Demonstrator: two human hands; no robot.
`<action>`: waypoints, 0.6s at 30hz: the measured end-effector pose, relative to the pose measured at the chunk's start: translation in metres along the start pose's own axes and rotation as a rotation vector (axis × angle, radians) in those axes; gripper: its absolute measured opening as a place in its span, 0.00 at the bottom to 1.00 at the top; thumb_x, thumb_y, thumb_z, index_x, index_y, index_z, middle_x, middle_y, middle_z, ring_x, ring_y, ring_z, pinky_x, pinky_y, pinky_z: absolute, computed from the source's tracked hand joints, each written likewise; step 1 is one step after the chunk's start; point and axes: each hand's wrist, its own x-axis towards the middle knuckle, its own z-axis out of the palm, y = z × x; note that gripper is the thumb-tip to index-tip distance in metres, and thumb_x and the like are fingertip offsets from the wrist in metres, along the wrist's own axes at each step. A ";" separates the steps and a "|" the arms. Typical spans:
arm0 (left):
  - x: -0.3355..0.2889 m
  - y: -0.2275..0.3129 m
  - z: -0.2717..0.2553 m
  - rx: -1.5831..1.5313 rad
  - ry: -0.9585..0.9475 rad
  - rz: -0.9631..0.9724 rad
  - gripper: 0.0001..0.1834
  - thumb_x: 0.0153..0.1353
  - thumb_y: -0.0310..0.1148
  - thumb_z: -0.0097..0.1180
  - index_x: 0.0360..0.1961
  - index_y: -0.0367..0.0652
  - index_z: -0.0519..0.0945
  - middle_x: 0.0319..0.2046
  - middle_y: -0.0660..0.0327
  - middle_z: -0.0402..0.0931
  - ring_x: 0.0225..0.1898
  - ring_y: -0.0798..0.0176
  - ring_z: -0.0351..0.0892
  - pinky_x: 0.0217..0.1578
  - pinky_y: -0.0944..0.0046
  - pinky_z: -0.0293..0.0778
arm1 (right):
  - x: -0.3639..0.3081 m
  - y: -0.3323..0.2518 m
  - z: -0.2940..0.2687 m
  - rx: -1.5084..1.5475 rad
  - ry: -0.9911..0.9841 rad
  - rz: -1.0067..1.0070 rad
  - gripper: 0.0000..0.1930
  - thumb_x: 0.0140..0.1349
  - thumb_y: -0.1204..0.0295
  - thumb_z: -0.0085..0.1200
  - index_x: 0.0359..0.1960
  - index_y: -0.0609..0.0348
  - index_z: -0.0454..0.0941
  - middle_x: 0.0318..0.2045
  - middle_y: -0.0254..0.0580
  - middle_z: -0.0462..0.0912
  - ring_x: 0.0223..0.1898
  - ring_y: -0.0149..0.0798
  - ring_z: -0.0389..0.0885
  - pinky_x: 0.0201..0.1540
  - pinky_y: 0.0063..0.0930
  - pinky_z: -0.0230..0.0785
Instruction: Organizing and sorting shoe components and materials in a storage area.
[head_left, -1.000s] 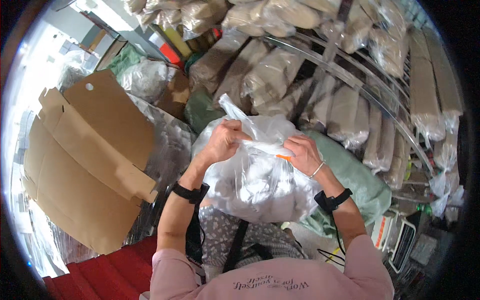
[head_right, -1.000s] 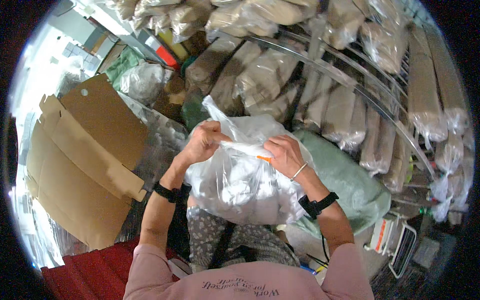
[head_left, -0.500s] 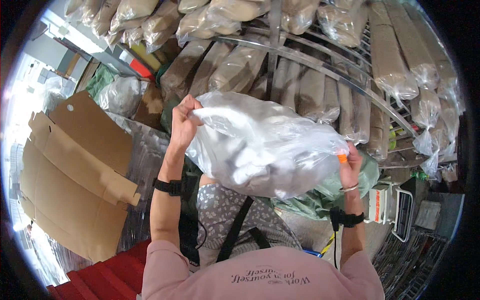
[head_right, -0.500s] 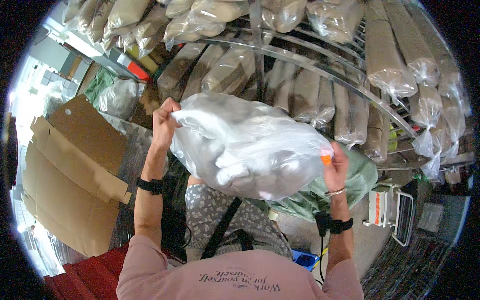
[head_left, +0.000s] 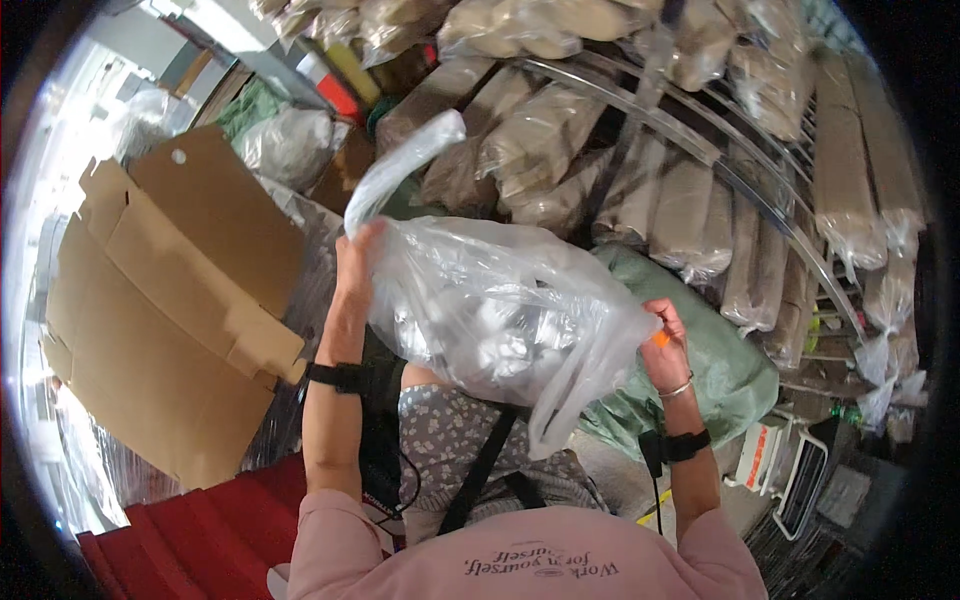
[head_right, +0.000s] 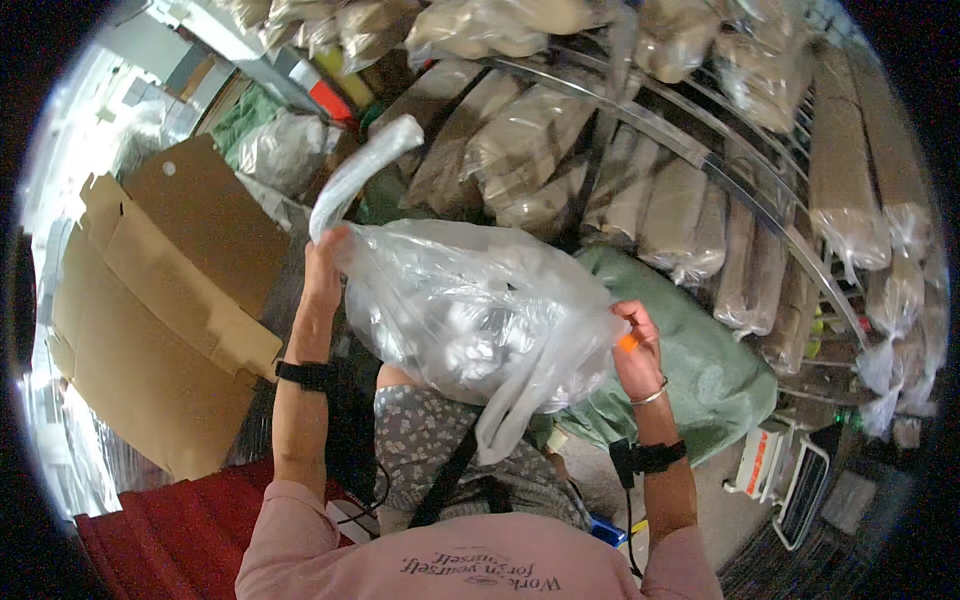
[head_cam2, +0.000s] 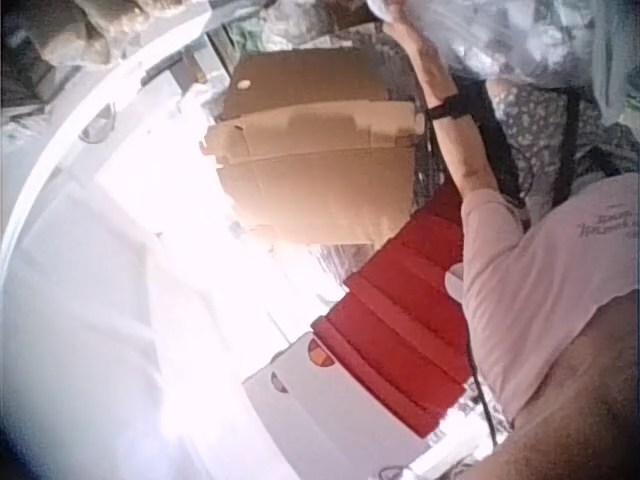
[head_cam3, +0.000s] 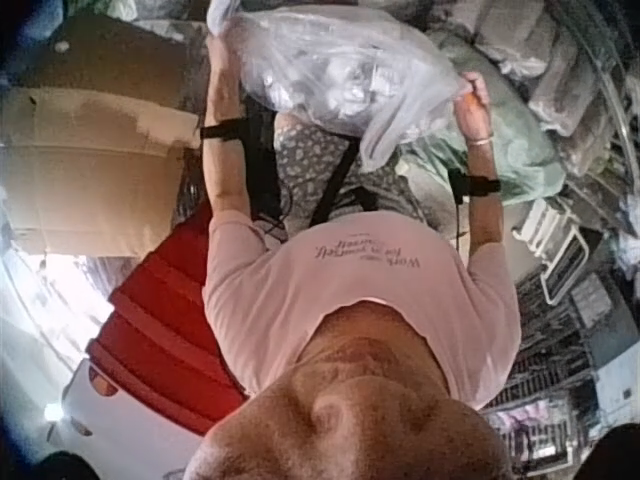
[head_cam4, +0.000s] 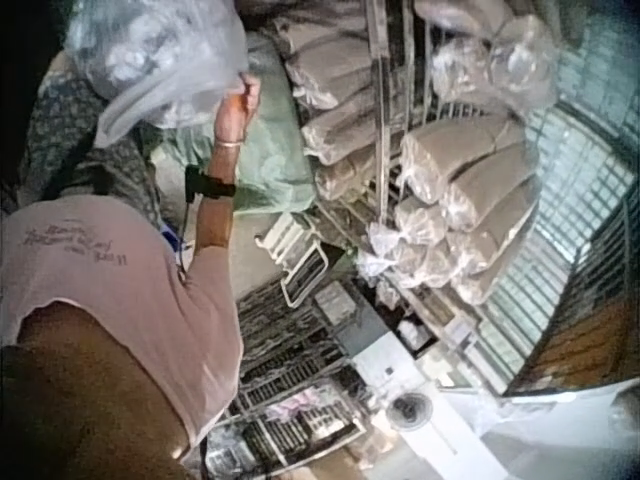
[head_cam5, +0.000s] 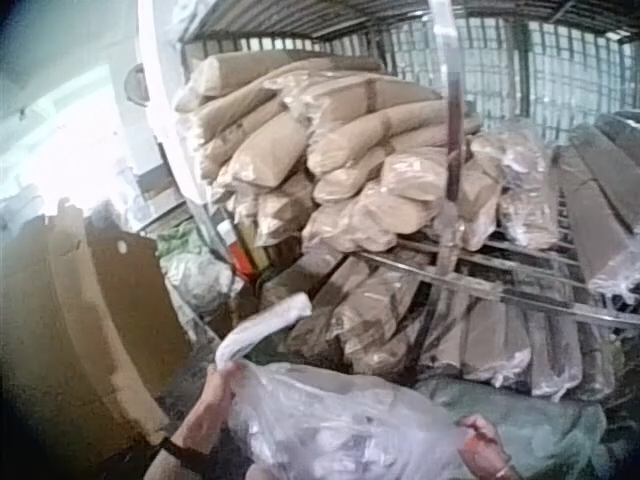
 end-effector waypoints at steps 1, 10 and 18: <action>0.006 0.002 -0.006 -0.093 0.016 -0.085 0.13 0.49 0.40 0.54 0.23 0.39 0.74 0.20 0.66 0.68 0.24 0.69 0.66 0.29 0.65 0.62 | 0.006 0.000 0.005 0.078 -0.067 0.036 0.06 0.55 0.80 0.46 0.34 0.58 0.69 0.34 0.31 0.72 0.38 0.27 0.69 0.43 0.20 0.61; 0.014 0.010 -0.030 -0.173 -0.006 -0.013 0.14 0.58 0.39 0.46 0.30 0.39 0.78 0.23 0.65 0.72 0.29 0.70 0.69 0.30 0.68 0.63 | 0.041 -0.027 -0.004 -0.149 -0.113 -0.032 0.06 0.51 0.80 0.48 0.32 0.59 0.69 0.34 0.30 0.72 0.37 0.26 0.69 0.42 0.18 0.61; 0.068 -0.117 -0.069 1.116 -0.167 0.155 0.12 0.50 0.33 0.52 0.34 0.36 0.76 0.29 0.40 0.74 0.39 0.39 0.74 0.38 0.50 0.71 | 0.052 -0.052 0.000 -1.169 -0.857 0.176 0.16 0.46 0.75 0.59 0.37 0.62 0.69 0.40 0.46 0.73 0.44 0.43 0.72 0.48 0.31 0.64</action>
